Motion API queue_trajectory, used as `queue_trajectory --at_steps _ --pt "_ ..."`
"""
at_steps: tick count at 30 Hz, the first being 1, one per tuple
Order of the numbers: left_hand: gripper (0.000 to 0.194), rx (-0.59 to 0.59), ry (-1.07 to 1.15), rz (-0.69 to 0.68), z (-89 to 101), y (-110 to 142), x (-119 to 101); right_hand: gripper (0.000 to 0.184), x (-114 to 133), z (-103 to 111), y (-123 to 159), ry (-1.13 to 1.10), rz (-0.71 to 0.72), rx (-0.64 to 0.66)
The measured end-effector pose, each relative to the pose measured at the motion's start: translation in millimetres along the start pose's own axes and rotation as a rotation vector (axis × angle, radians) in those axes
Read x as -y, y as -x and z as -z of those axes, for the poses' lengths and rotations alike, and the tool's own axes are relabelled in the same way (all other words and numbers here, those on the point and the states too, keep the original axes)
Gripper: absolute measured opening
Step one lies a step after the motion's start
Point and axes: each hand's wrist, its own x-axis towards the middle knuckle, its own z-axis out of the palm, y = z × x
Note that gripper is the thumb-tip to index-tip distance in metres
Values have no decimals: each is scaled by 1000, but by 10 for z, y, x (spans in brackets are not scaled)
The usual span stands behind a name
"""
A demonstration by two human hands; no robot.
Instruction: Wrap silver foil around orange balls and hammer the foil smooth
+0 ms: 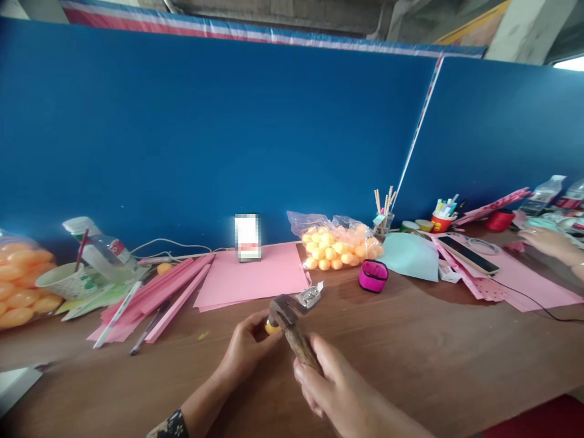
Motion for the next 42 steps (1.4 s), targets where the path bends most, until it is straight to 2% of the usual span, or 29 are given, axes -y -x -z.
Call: queue_trajectory --at_steps 4,18,22,27,31,38,40,42 --pt "40 -6 11 11 2 1 13 36 -9 25 1 -46 4 15" --pt "41 -25 80 35 -6 10 -2 30 3 60 -8 -70 4 41" --pt "42 -41 98 36 -5 8 1 33 -29 62 -16 -50 11 -6" --pt "42 -24 93 34 -8 11 -12 30 -8 41 -14 -62 8 22" --pt "43 -45 93 53 -12 14 -10 33 9 31 -16 -53 34 -25" --pt "43 -25 103 47 -6 -4 -34 37 18 69 -5 -36 39 49" --pt "45 -60 114 76 5 -16 -46 35 36 133 26 -9 60 35" --pt "46 -132 110 106 21 -28 -45 33 30 241 54 102 66 -32"
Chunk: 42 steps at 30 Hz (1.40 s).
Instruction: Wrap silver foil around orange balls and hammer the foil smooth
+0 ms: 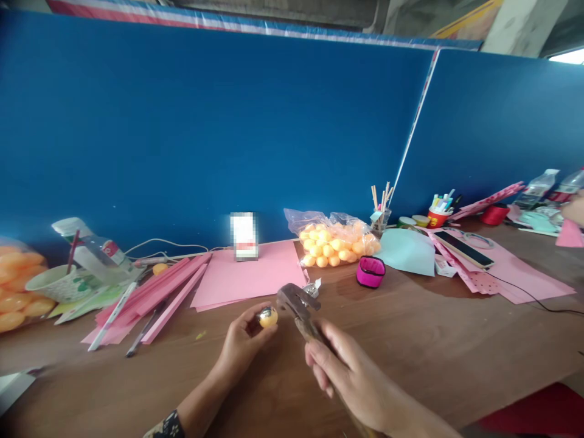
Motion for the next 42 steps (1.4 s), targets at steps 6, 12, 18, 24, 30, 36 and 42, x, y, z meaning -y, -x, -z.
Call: queue_trajectory --at_steps 6,12,18,24,30,36,42 --pt "47 -65 17 15 32 -28 16 29 -211 490 25 537 77 -171" --pt "46 -50 2 15 25 -34 13 33 -518 815 41 874 134 -179" --pt "50 -40 -26 43 30 -28 6 36 -664 884 -6 999 86 -140" --pt "51 -12 -38 48 25 -10 -15 23 -607 872 -52 1025 155 -124" --pt "54 10 -49 61 18 -15 -3 26 -693 949 -94 986 158 -149" --pt "51 16 -36 47 20 -20 13 22 -406 982 -157 1022 133 -66" --pt "53 4 -21 63 9 -18 -13 16 -99 682 -644 1092 370 -115"
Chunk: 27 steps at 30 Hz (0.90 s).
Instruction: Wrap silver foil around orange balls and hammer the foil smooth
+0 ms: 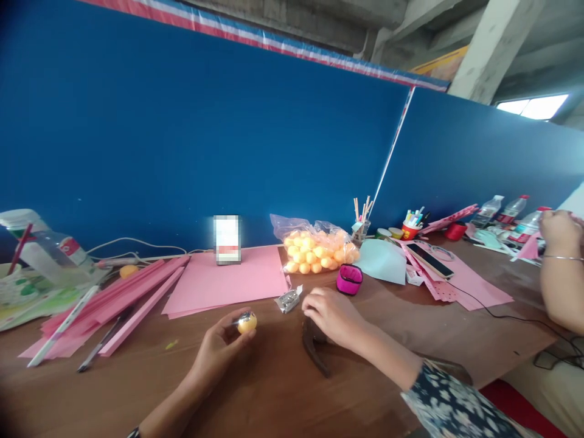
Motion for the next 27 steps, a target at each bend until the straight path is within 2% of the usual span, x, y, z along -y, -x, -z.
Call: queue_trajectory --at_steps 4,7,11,16,22,27 --pt "53 -1 15 -11 12 8 4 17 61 -224 -410 184 86 57" --pt "51 16 10 -28 29 -4 29 15 46 -337 -576 229 107 99" --pt "49 35 -13 -44 36 -25 55 15 11 -389 -620 262 115 138" --pt "51 38 -21 -37 34 -19 55 28 -71 -418 -665 315 74 176" --pt "51 24 -5 -19 22 1 13 18 -198 -389 -775 337 -10 222" --pt "51 15 1 -11 12 10 -21 16 -204 -340 -855 321 -44 265"
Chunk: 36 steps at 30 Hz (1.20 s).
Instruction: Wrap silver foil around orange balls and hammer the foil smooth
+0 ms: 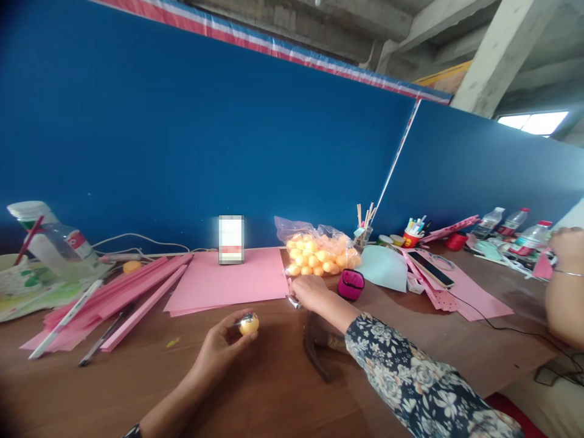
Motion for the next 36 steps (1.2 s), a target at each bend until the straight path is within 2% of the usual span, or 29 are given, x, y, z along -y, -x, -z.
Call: queue_trajectory --at_steps 8,15,36 --pt "50 5 -3 -18 9 6 4 13 42 23 -73 7 -14 23" --pt "51 0 17 -10 2 -9 31 19 44 57 -17 49 -21 -29" --pt "53 2 25 20 5 -7 -17 14 51 18 81 -27 -36 -157"
